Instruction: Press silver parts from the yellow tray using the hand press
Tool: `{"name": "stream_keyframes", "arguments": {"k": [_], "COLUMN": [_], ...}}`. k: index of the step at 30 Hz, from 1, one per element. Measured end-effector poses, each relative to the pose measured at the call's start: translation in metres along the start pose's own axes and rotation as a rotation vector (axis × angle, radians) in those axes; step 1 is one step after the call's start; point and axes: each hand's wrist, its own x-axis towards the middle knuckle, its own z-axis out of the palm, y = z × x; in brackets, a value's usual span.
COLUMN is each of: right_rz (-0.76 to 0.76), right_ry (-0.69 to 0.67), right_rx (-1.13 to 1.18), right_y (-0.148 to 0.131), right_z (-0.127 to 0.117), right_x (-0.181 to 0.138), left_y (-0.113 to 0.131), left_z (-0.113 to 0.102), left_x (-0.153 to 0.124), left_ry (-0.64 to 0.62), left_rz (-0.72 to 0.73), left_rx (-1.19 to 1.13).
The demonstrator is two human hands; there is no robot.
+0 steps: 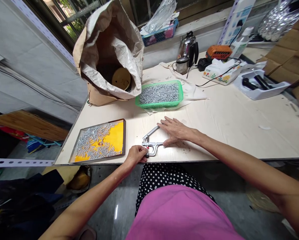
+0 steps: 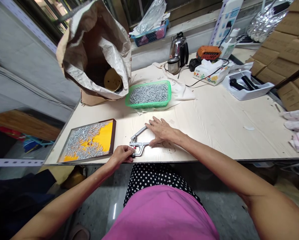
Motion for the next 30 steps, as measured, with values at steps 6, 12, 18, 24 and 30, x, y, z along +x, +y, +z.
{"name": "stream_keyframes", "arguments": {"k": [6, 12, 18, 24, 30], "right_rz": [-0.008, 0.000, 0.034, 0.051, 0.022], "right_ry": [-0.072, -0.025, 0.000, 0.016, 0.096], "right_rx": [-0.046, -0.076, -0.107, -0.117, -0.113], "right_y": [-0.004, -0.010, -0.019, -0.023, -0.028], "right_z": [-0.004, -0.003, -0.006, -0.003, 0.004], "right_x": [0.005, 0.001, -0.003, -0.008, -0.015], "left_y": [0.002, 0.005, 0.005, 0.000, -0.002], "left_z": [0.000, 0.000, 0.002, 0.000, -0.001], "left_x": [-0.001, -0.003, -0.003, -0.005, -0.010], "left_ry": [0.012, 0.020, 0.030, 0.019, 0.297], "left_rz": [-0.015, -0.027, -0.031, -0.028, 0.582], "left_rx": [0.019, 0.024, -0.001, 0.051, 0.532]}}
